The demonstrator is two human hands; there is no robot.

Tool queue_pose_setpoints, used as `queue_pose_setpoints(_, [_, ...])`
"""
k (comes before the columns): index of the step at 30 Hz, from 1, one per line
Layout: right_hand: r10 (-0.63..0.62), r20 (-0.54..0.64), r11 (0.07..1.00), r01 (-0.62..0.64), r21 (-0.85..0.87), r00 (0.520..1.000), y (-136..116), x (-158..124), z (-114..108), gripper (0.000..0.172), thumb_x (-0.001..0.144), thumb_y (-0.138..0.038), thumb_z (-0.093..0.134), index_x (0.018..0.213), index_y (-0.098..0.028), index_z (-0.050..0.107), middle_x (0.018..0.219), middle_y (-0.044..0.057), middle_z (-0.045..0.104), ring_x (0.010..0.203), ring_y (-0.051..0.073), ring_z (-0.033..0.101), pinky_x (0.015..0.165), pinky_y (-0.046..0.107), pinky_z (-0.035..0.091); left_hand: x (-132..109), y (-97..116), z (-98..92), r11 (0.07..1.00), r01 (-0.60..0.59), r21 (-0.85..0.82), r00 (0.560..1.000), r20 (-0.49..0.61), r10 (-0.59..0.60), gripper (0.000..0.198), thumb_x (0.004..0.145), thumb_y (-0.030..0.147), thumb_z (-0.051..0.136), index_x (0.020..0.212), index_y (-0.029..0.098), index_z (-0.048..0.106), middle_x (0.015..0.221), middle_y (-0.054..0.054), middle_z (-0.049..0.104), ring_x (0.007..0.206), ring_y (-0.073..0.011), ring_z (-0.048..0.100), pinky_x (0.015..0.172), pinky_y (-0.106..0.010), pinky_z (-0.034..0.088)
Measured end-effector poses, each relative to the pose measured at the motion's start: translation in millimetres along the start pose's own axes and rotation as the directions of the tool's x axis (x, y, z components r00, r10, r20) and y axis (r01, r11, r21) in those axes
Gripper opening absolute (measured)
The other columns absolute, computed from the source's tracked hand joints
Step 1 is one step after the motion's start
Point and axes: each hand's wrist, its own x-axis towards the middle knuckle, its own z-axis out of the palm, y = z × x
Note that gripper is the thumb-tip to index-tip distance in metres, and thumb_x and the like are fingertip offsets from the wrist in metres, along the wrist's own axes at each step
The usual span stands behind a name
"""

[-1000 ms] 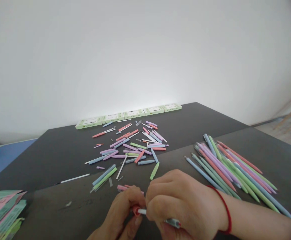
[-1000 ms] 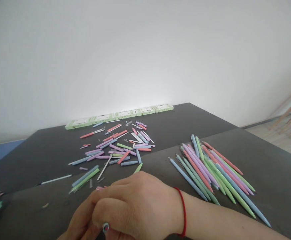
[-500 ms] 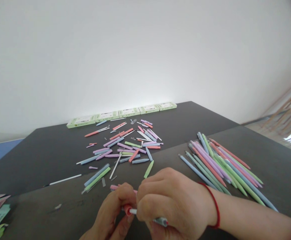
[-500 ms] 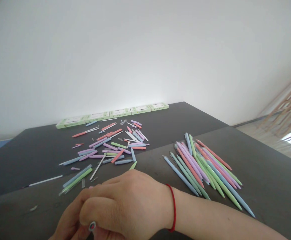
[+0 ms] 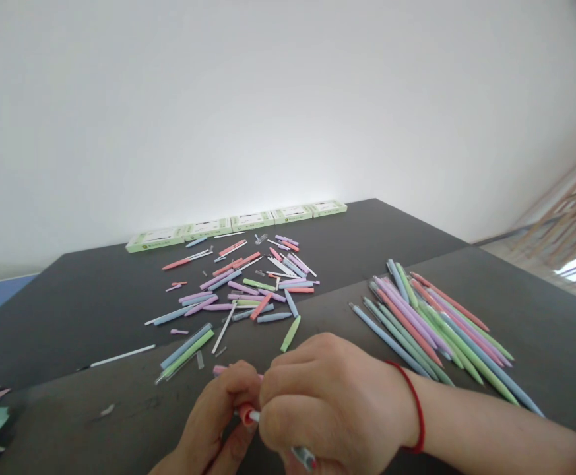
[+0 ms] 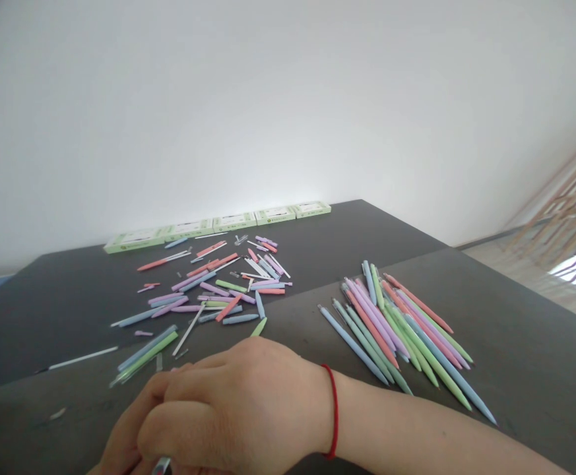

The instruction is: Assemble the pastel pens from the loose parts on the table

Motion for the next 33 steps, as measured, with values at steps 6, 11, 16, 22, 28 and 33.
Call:
queue_pose_setpoints(6, [0.234, -0.273, 0.972, -0.214, 0.102, 0.933, 0.5, 5.4, -0.4, 0.011, 0.075, -0.011, 0.04, 0.078, -0.022, 0.043, 0.07, -0.001, 0.058, 0.059, 0.011, 0.052, 0.057, 0.02, 0.039, 0.6, -13.6, 1.5, 0.942, 0.062, 0.329, 0.994, 0.066, -0.088, 0.013, 0.089, 0.021, 0.042, 0.1, 0.023, 0.049, 0.079, -0.001, 0.06, 0.067, -0.0179, 0.059, 0.063, -0.026, 0.046])
queue_pose_setpoints(11, [0.679, -0.144, 0.719, -0.692, -0.068, 0.72, 18.1, 6.0, 6.2, 0.015, 0.087, -0.017, 0.038, 0.077, -0.019, 0.049, 0.063, -0.001, 0.056, 0.053, 0.012, 0.048, 0.05, 0.023, 0.029, 20.9, -15.5, -6.5, 0.73, 0.205, 0.651, 0.872, 0.217, -0.439, 0.019, 0.094, 0.016, 0.033, 0.085, 0.021, 0.05, 0.078, -0.002, 0.065, 0.073, -0.018, 0.065, 0.061, -0.025, 0.043])
queue_pose_setpoints(16, [0.744, 0.071, 0.667, -0.733, -0.131, 0.664, 36.1, 0.0, 35.0, 0.019, 0.088, -0.012, 0.037, 0.083, -0.016, 0.055, 0.069, 0.003, 0.064, 0.059, 0.013, 0.057, 0.052, 0.023, 0.031, 39.4, -13.4, -27.7, 0.482, -0.065, 0.874, 0.81, 0.328, -0.486, 0.024, 0.088, 0.008, 0.043, 0.093, 0.021, 0.063, 0.09, -0.006, 0.066, 0.085, -0.0249, 0.061, 0.071, -0.033, 0.042])
queue_pose_setpoints(22, [0.746, 0.078, 0.664, -0.728, -0.171, 0.662, 46.4, -4.5, 61.3, 0.018, 0.086, -0.014, 0.041, 0.091, -0.013, 0.059, 0.084, 0.011, 0.069, 0.071, 0.021, 0.063, 0.056, 0.028, 0.033, 48.3, -9.2, -27.7, 0.345, -0.235, 0.908, 0.791, 0.385, -0.474, 0.033, 0.085, 0.0, 0.042, 0.097, 0.018, 0.067, 0.089, -0.009, 0.067, 0.08, -0.0245, 0.059, 0.07, -0.034, 0.04])
queue_pose_setpoints(28, [0.786, 0.087, 0.617, -0.77, -0.162, 0.612, 49.9, -3.0, 61.8, 0.017, 0.085, -0.016, 0.045, 0.097, -0.016, 0.056, 0.084, 0.008, 0.069, 0.071, 0.019, 0.063, 0.056, 0.027, 0.031, 44.4, -17.5, -35.4, 0.423, -0.155, 0.893, 0.823, 0.354, -0.444, 0.035, 0.083, -0.001, 0.043, 0.099, 0.019, 0.068, 0.086, -0.008, 0.066, 0.081, -0.0255, 0.06, 0.072, -0.036, 0.042])
queue_pose_setpoints(33, [0.801, 0.08, 0.599, -0.79, -0.131, 0.594, 53.9, -4.7, 59.3, 0.018, 0.082, -0.016, 0.047, 0.099, -0.016, 0.054, 0.084, 0.006, 0.069, 0.072, 0.018, 0.063, 0.053, 0.026, 0.029, 30.3, -21.3, -47.4, 0.787, 0.215, 0.578, 0.935, 0.112, -0.337, 0.019, 0.092, 0.021, 0.047, 0.101, 0.023, 0.064, 0.089, -0.002, 0.064, 0.082, -0.0178, 0.06, 0.072, -0.026, 0.045])
